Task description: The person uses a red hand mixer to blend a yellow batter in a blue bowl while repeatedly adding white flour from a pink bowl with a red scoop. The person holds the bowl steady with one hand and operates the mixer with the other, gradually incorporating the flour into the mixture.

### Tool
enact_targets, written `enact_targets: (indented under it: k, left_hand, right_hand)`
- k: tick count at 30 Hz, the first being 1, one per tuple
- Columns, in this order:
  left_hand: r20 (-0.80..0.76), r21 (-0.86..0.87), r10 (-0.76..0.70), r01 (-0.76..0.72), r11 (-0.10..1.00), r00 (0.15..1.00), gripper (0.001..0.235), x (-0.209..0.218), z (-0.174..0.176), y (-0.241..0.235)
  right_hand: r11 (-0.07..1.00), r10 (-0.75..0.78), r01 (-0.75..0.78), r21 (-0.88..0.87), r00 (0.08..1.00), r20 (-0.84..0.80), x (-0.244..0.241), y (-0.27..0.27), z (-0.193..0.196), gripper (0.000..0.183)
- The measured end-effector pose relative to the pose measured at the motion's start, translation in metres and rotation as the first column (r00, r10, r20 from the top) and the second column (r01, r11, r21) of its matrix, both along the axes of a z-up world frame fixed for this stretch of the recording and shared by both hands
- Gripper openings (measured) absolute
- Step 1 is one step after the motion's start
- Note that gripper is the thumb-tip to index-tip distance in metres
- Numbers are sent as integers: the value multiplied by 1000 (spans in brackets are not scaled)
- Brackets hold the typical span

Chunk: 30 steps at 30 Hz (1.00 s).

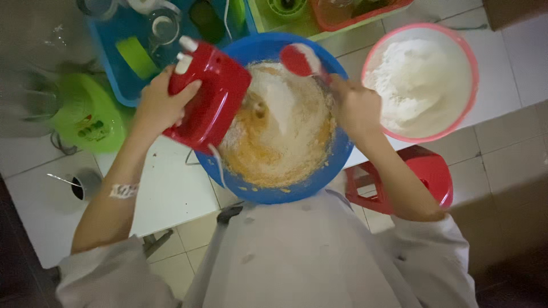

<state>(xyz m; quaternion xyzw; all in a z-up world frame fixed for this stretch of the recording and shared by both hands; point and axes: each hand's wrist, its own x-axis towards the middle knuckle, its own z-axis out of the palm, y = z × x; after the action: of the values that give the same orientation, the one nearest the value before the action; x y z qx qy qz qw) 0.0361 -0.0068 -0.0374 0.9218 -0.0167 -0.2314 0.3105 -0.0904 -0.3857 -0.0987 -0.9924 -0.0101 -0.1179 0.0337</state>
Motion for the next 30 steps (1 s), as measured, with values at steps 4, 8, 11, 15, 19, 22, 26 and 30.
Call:
enact_targets:
  k: [4,8,11,15,19,22,26,30]
  left_hand:
    - [2,-95,-43,43,995,999,51,4,17,-48]
    - [-76,-215,-130,111,970,989,50,8,19,-89]
    - [-205,-253,-137,82,964,969,53,-6,24,-111]
    - [-204,-303,-202,135,943,958,47,-26,25,-113]
    - [-241,-299,-271,195,934,932,25,-51,39,-100]
    - [-383,-105,-252,229,968,889,39,-67,64,-90]
    - [-529,120,-166,267,956,832,64,-83,77,-71]
    - [-390,242,-102,208,948,915,68,-76,60,-41]
  right_hand:
    - [986,-79,77,147,997,3,-30,-30,8,19]
    - [884,-82,42,465,994,66,-60,-51,37,16]
    - [813,-276,230,536,961,6,-89,-68,61,44]
    - [740,-411,371,561,910,-59,-111,-134,34,29]
    - [724,-479,455,519,873,-97,-134,-204,1,27]
    - [744,-566,570,349,815,-126,-136,-234,-16,26]
    - [922,-380,380,-77,925,22,-128,-329,-100,33]
    - [773,-428,345,-531,903,-36,-84,-329,-111,33]
